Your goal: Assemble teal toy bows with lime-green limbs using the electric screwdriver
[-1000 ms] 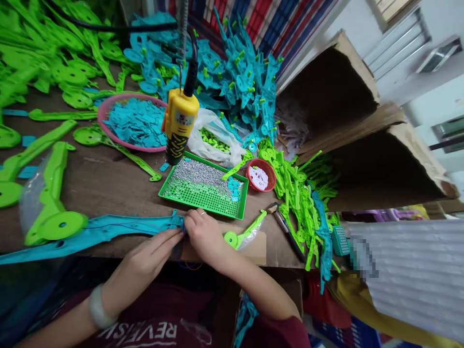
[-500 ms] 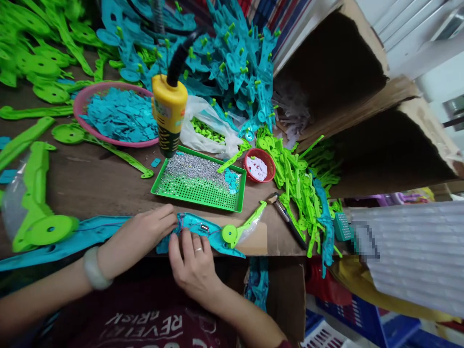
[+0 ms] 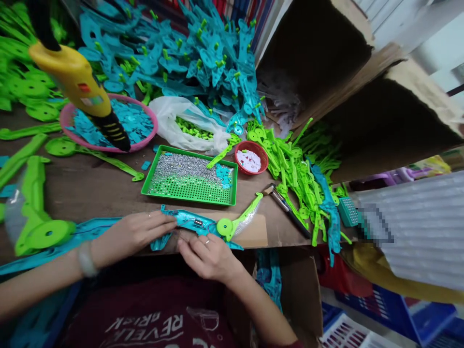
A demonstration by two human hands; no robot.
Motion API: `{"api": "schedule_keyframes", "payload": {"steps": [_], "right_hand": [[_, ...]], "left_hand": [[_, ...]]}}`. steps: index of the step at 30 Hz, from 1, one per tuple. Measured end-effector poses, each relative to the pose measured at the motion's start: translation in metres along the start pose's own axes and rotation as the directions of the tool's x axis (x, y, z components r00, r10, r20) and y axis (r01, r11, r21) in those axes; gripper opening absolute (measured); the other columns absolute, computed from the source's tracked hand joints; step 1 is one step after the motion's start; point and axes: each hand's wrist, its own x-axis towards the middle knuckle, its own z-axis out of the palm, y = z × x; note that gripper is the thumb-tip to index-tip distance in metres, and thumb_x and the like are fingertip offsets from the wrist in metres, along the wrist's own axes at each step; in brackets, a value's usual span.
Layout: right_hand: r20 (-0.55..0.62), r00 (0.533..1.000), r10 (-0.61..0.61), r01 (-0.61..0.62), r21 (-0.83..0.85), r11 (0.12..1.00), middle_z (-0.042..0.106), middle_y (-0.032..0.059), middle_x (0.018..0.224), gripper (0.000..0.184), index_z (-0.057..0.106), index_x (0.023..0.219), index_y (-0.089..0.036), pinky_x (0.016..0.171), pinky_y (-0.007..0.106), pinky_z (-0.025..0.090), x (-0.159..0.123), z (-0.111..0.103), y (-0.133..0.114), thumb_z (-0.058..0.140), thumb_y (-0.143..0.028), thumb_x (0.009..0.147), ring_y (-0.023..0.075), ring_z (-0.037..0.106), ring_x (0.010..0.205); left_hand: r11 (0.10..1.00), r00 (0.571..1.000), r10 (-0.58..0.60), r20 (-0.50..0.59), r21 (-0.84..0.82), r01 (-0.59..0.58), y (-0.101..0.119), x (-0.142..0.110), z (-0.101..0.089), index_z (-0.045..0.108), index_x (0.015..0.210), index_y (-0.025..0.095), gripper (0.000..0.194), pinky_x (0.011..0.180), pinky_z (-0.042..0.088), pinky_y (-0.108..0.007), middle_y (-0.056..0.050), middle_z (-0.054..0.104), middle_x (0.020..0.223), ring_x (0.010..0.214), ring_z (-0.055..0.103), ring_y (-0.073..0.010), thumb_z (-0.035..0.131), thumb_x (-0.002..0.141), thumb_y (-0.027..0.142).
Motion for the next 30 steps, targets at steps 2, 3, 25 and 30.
{"api": "schedule_keyframes", "payload": {"steps": [2, 3, 25, 30], "right_hand": [[0.011, 1.000, -0.006, 0.006, 0.035, 0.999, 0.067, 0.0050, 0.081, 0.023, 0.064, 0.113, -0.007, 0.055, 0.029, 0.045, -0.002, -0.002, 0.003, 0.063, -0.009, 0.090, 0.0140, 0.056, 0.067], [0.022, 1.000, -0.004, 0.003, 0.027, 1.000, 0.067, 0.0053, 0.081, 0.023, 0.064, 0.113, -0.007, 0.056, 0.029, 0.045, -0.003, -0.002, 0.004, 0.062, -0.008, 0.090, 0.0146, 0.057, 0.068], [0.442, 0.829, 0.343, -0.453, 0.172, 0.875, 0.060, 0.0065, 0.093, 0.018, 0.063, 0.106, -0.016, 0.079, 0.030, 0.042, 0.029, 0.007, 0.030, 0.046, -0.020, 0.101, 0.0196, 0.050, 0.091], [0.456, 0.826, 0.332, -0.490, 0.287, 0.823, 0.059, 0.0044, 0.087, 0.012, 0.062, 0.093, -0.017, 0.079, 0.029, 0.042, 0.036, 0.012, 0.036, 0.051, -0.013, 0.096, 0.0184, 0.049, 0.088]], "left_hand": [[0.999, 0.997, -0.049, 0.064, -0.009, 0.050, -0.003, 0.008, -0.002, 0.062, 0.113, 0.016, 0.027, 0.084, 0.053, -0.032, -0.009, 0.069, 0.105, 0.092, 0.065, -0.0193, 0.047, 0.093, 0.004], [0.998, 0.994, -0.061, 0.096, -0.002, 0.061, -0.004, 0.012, -0.003, 0.062, 0.112, 0.017, 0.027, 0.080, 0.053, -0.031, -0.007, 0.068, 0.101, 0.088, 0.065, -0.0192, 0.047, 0.093, 0.005], [0.886, 0.945, -0.263, 0.192, -0.340, 0.316, 0.006, 0.015, 0.005, 0.061, 0.102, 0.021, 0.025, 0.087, 0.045, -0.036, -0.004, 0.065, 0.097, 0.092, 0.060, -0.0202, 0.037, 0.104, 0.027], [0.862, 0.931, -0.325, 0.167, -0.353, 0.364, 0.010, 0.015, 0.009, 0.060, 0.102, 0.020, 0.025, 0.085, 0.046, -0.036, -0.004, 0.065, 0.097, 0.090, 0.059, -0.0200, 0.036, 0.104, 0.024]]}}
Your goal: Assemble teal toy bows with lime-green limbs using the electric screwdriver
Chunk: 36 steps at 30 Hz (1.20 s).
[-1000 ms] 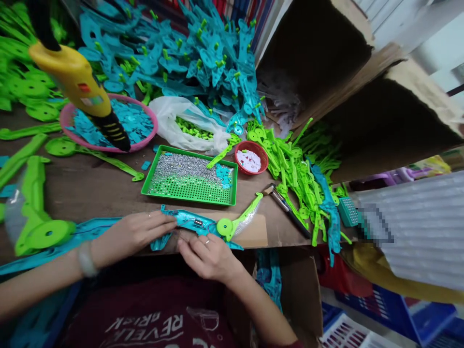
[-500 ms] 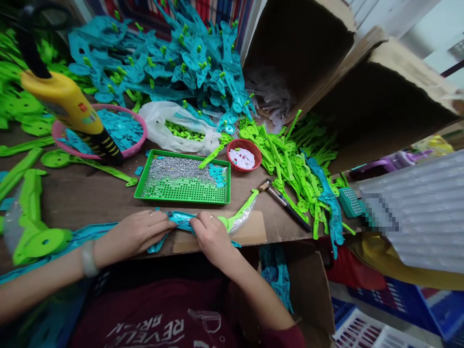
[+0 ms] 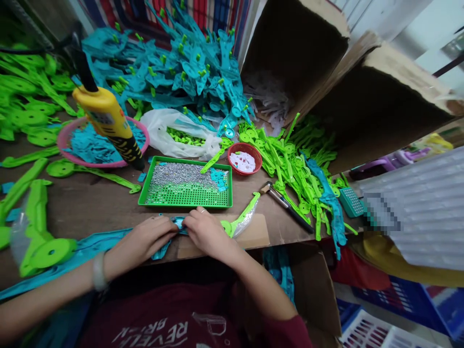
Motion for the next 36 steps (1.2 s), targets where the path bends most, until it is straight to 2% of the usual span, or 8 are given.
{"api": "schedule_keyframes", "payload": {"steps": [4, 10, 16, 19, 22, 27, 31, 36], "right_hand": [[-0.073, 0.993, 0.097, -0.086, 0.139, 0.986, 0.058, 0.0028, 0.086, 0.012, 0.061, 0.091, -0.017, 0.079, 0.028, 0.042, 0.004, 0.009, 0.000, 0.053, -0.009, 0.094, 0.0169, 0.050, 0.087], [-0.115, 0.968, 0.223, -0.221, 0.028, 0.975, 0.056, 0.0059, 0.089, 0.015, 0.060, 0.088, -0.016, 0.077, 0.031, 0.042, 0.003, 0.016, -0.007, 0.049, -0.010, 0.095, 0.0195, 0.049, 0.088], [-0.031, 0.991, 0.132, -0.122, 0.208, 0.970, 0.055, 0.0033, 0.093, 0.014, 0.057, 0.091, -0.017, 0.082, 0.028, 0.045, -0.004, 0.000, 0.001, 0.048, -0.007, 0.095, 0.0160, 0.052, 0.091], [0.005, 0.991, 0.137, -0.136, 0.108, 0.985, 0.054, 0.0046, 0.093, 0.015, 0.058, 0.089, -0.016, 0.082, 0.029, 0.045, -0.004, -0.002, -0.001, 0.047, -0.008, 0.096, 0.0170, 0.051, 0.092], [0.036, 0.984, 0.172, -0.169, -0.061, 0.984, 0.053, 0.0066, 0.094, 0.016, 0.059, 0.085, -0.015, 0.079, 0.031, 0.045, 0.000, -0.001, -0.006, 0.049, -0.007, 0.093, 0.0183, 0.050, 0.090], [0.125, 0.982, 0.141, -0.149, 0.055, 0.987, 0.052, 0.0031, 0.090, 0.018, 0.066, 0.089, -0.014, 0.073, 0.026, 0.043, 0.002, -0.010, 0.000, 0.050, -0.010, 0.096, 0.0133, 0.053, 0.081], [0.097, 0.990, 0.101, -0.111, 0.097, 0.989, 0.053, 0.0029, 0.092, 0.020, 0.067, 0.097, -0.015, 0.076, 0.025, 0.043, -0.003, -0.011, 0.007, 0.049, -0.008, 0.096, 0.0131, 0.054, 0.084], [-0.020, 0.988, 0.153, -0.154, -0.171, 0.973, 0.054, 0.0057, 0.093, 0.014, 0.063, 0.090, -0.014, 0.071, 0.028, 0.040, -0.021, -0.003, 0.005, 0.051, -0.012, 0.097, 0.0172, 0.048, 0.084]], "left_hand": [[0.997, 0.999, -0.014, -0.044, 0.077, 0.018, 0.006, -0.001, 0.005, 0.061, 0.101, 0.019, 0.024, 0.086, 0.047, -0.040, -0.005, 0.063, 0.094, 0.089, 0.058, -0.0226, 0.037, 0.102, 0.022], [0.991, 0.997, 0.067, -0.044, 0.121, -0.062, 0.010, -0.006, 0.010, 0.062, 0.107, 0.017, 0.027, 0.085, 0.050, -0.038, -0.008, 0.063, 0.101, 0.092, 0.060, -0.0217, 0.035, 0.103, 0.019], [0.996, 0.997, 0.026, -0.075, 0.087, -0.019, 0.013, -0.005, 0.013, 0.063, 0.108, 0.018, 0.027, 0.083, 0.053, -0.035, -0.006, 0.063, 0.098, 0.090, 0.061, -0.0195, 0.037, 0.104, 0.026], [0.996, 0.998, 0.028, -0.055, 0.086, -0.023, 0.015, -0.002, 0.012, 0.062, 0.111, 0.019, 0.026, 0.083, 0.053, -0.034, -0.007, 0.062, 0.099, 0.090, 0.061, -0.0188, 0.038, 0.103, 0.023], [0.986, 0.999, 0.036, 0.032, 0.162, -0.041, 0.015, 0.000, 0.008, 0.062, 0.115, 0.018, 0.026, 0.081, 0.053, -0.035, -0.008, 0.060, 0.101, 0.089, 0.059, -0.0196, 0.040, 0.100, 0.015], [0.971, 0.987, 0.041, 0.157, 0.228, -0.077, 0.014, -0.001, 0.007, 0.058, 0.123, 0.019, 0.032, 0.086, 0.052, -0.038, -0.008, 0.059, 0.106, 0.094, 0.059, -0.0216, 0.047, 0.094, 0.008], [0.947, 0.988, 0.028, 0.152, 0.314, -0.076, 0.020, -0.001, 0.010, 0.054, 0.129, 0.018, 0.037, 0.089, 0.052, -0.039, -0.009, 0.059, 0.112, 0.100, 0.059, -0.0230, 0.046, 0.094, 0.007], [0.908, 0.985, -0.014, 0.169, 0.414, -0.058, 0.035, 0.009, 0.009, 0.055, 0.130, 0.014, 0.040, 0.084, 0.053, -0.038, -0.010, 0.060, 0.109, 0.097, 0.061, -0.0234, 0.043, 0.093, 0.005]]}}
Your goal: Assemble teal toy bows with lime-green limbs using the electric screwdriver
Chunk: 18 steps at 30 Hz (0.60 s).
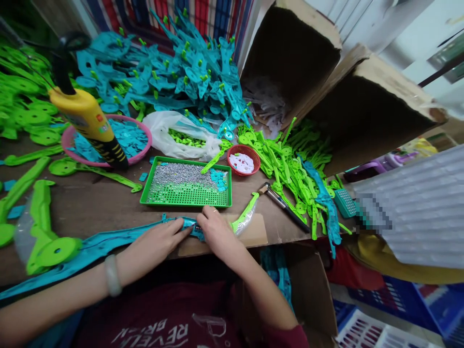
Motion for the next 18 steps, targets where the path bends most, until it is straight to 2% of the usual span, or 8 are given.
{"api": "schedule_keyframes", "payload": {"steps": [3, 5, 10, 18], "right_hand": [[-0.051, 0.998, -0.038, 0.028, -0.183, 0.983, 0.055, 0.0076, 0.094, 0.012, 0.064, 0.098, -0.015, 0.079, 0.034, 0.040, -0.018, 0.004, -0.001, 0.052, -0.014, 0.097, 0.0211, 0.046, 0.088], [-0.092, 0.994, -0.054, 0.031, -0.240, 0.970, 0.057, 0.0086, 0.094, 0.015, 0.064, 0.105, -0.014, 0.084, 0.038, 0.040, -0.029, 0.008, -0.004, 0.051, -0.015, 0.097, 0.0227, 0.046, 0.089], [-0.223, 0.974, 0.048, -0.097, -0.215, 0.972, 0.059, 0.0107, 0.093, 0.020, 0.065, 0.106, -0.014, 0.081, 0.039, 0.041, -0.043, 0.024, -0.015, 0.047, -0.015, 0.099, 0.0246, 0.046, 0.091], [-0.261, 0.957, 0.129, -0.186, -0.207, 0.961, 0.059, 0.0104, 0.092, 0.021, 0.066, 0.105, -0.016, 0.084, 0.040, 0.042, -0.054, 0.028, -0.019, 0.046, -0.014, 0.098, 0.0254, 0.045, 0.091]], "left_hand": [[1.000, 1.000, -0.011, 0.004, 0.018, 0.011, 0.004, 0.003, -0.004, 0.056, 0.129, 0.014, 0.040, 0.081, 0.054, -0.037, -0.010, 0.060, 0.107, 0.095, 0.062, -0.0235, 0.043, 0.093, 0.003], [0.999, 1.000, -0.018, 0.006, 0.028, 0.018, 0.005, 0.004, -0.005, 0.057, 0.128, 0.013, 0.041, 0.081, 0.054, -0.038, -0.012, 0.061, 0.110, 0.096, 0.063, -0.0244, 0.044, 0.091, 0.001], [0.998, 1.000, -0.030, 0.007, 0.058, 0.029, 0.007, 0.001, -0.003, 0.058, 0.128, 0.012, 0.044, 0.082, 0.054, -0.040, -0.012, 0.061, 0.109, 0.095, 0.064, -0.0253, 0.043, 0.088, -0.002], [0.995, 0.999, -0.042, 0.023, 0.092, 0.039, 0.009, -0.001, -0.004, 0.056, 0.133, 0.012, 0.050, 0.081, 0.055, -0.041, -0.015, 0.059, 0.114, 0.097, 0.064, -0.0266, 0.041, 0.087, -0.002]]}}
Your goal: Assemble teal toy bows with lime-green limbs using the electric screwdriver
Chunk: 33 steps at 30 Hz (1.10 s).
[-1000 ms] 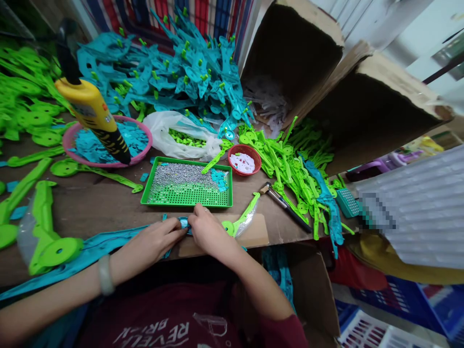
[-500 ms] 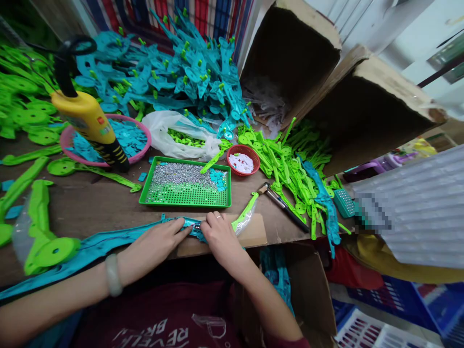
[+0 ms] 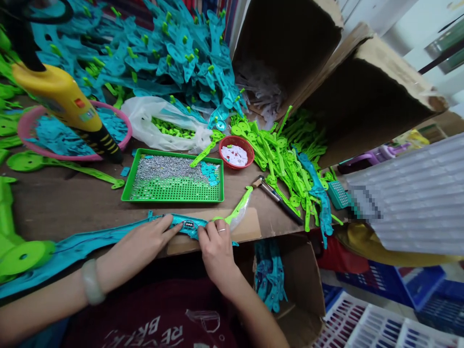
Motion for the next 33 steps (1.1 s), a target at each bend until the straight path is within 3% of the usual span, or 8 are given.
{"api": "schedule_keyframes", "payload": {"steps": [8, 13, 20, 23, 25, 27, 30, 33], "right_hand": [[0.115, 0.989, -0.091, 0.100, -0.077, 0.992, 0.059, 0.0123, 0.090, 0.013, 0.067, 0.101, -0.012, 0.077, 0.041, 0.040, 0.008, -0.009, 0.002, 0.058, -0.013, 0.092, 0.0272, 0.045, 0.089], [0.197, 0.974, -0.111, 0.128, -0.080, 0.989, 0.060, 0.0108, 0.092, 0.022, 0.066, 0.110, -0.014, 0.071, 0.040, 0.042, 0.009, -0.016, 0.001, 0.051, -0.011, 0.094, 0.0261, 0.046, 0.086], [0.211, 0.978, -0.007, 0.009, -0.011, 1.000, 0.060, 0.0112, 0.093, 0.024, 0.065, 0.109, -0.014, 0.070, 0.039, 0.046, 0.004, -0.015, -0.016, 0.049, -0.007, 0.093, 0.0257, 0.048, 0.086], [0.020, 0.994, 0.111, -0.113, 0.088, 0.990, 0.060, 0.0132, 0.102, 0.033, 0.060, 0.120, -0.014, 0.079, 0.039, 0.049, -0.008, -0.013, -0.023, 0.042, -0.005, 0.094, 0.0249, 0.052, 0.091], [-0.171, 0.953, 0.251, -0.228, 0.142, 0.963, 0.060, 0.0140, 0.102, 0.030, 0.058, 0.122, -0.015, 0.080, 0.040, 0.049, -0.016, -0.013, -0.026, 0.046, -0.009, 0.095, 0.0246, 0.054, 0.091], [-0.257, 0.891, 0.374, -0.341, 0.165, 0.925, 0.061, 0.0137, 0.094, 0.026, 0.057, 0.120, -0.014, 0.076, 0.039, 0.049, -0.017, -0.012, -0.026, 0.054, -0.021, 0.095, 0.0253, 0.055, 0.087], [-0.169, 0.881, 0.443, -0.428, 0.119, 0.896, 0.063, 0.0121, 0.087, 0.027, 0.059, 0.112, -0.013, 0.072, 0.037, 0.048, -0.008, -0.011, -0.023, 0.056, -0.035, 0.096, 0.0256, 0.058, 0.084], [-0.065, 0.920, 0.387, -0.386, 0.030, 0.922, 0.063, 0.0084, 0.085, 0.016, 0.062, 0.101, -0.017, 0.070, 0.032, 0.046, 0.002, -0.011, -0.021, 0.048, -0.024, 0.100, 0.0214, 0.059, 0.080]], "left_hand": [[0.999, 0.999, -0.024, 0.036, -0.024, 0.025, 0.001, -0.003, 0.001, 0.053, 0.137, 0.015, 0.055, 0.082, 0.056, -0.042, -0.016, 0.059, 0.118, 0.099, 0.065, -0.0265, 0.038, 0.087, -0.003], [0.999, 0.999, -0.019, 0.046, -0.030, 0.021, 0.001, -0.001, -0.003, 0.056, 0.134, 0.013, 0.052, 0.080, 0.057, -0.041, -0.014, 0.062, 0.112, 0.096, 0.066, -0.0268, 0.040, 0.086, -0.002], [1.000, 0.999, 0.024, 0.041, -0.020, -0.023, 0.001, -0.001, -0.004, 0.059, 0.132, 0.009, 0.054, 0.078, 0.057, -0.045, -0.016, 0.064, 0.110, 0.095, 0.066, -0.0303, 0.043, 0.082, -0.005], [1.000, 0.999, 0.029, 0.022, 0.000, -0.029, 0.002, -0.003, -0.002, 0.058, 0.134, 0.009, 0.057, 0.079, 0.057, -0.045, -0.017, 0.064, 0.111, 0.096, 0.066, -0.0308, 0.042, 0.081, -0.006], [0.999, 1.000, 0.029, 0.006, 0.013, -0.029, 0.002, -0.005, -0.002, 0.057, 0.135, 0.010, 0.059, 0.079, 0.056, -0.045, -0.017, 0.064, 0.112, 0.096, 0.066, -0.0307, 0.042, 0.081, -0.006], [0.999, 0.999, 0.033, 0.001, 0.025, -0.033, 0.003, -0.006, -0.002, 0.056, 0.137, 0.009, 0.059, 0.079, 0.057, -0.045, -0.017, 0.064, 0.112, 0.096, 0.065, -0.0306, 0.043, 0.081, -0.006], [0.998, 0.999, 0.039, -0.007, 0.055, -0.039, 0.004, -0.007, -0.003, 0.056, 0.137, 0.008, 0.057, 0.077, 0.057, -0.043, -0.016, 0.065, 0.109, 0.094, 0.066, -0.0300, 0.044, 0.082, -0.005], [0.995, 0.999, 0.031, -0.024, 0.098, -0.029, 0.005, -0.006, -0.005, 0.057, 0.136, 0.009, 0.057, 0.075, 0.057, -0.041, -0.015, 0.065, 0.108, 0.093, 0.066, -0.0285, 0.043, 0.083, -0.006]]}}
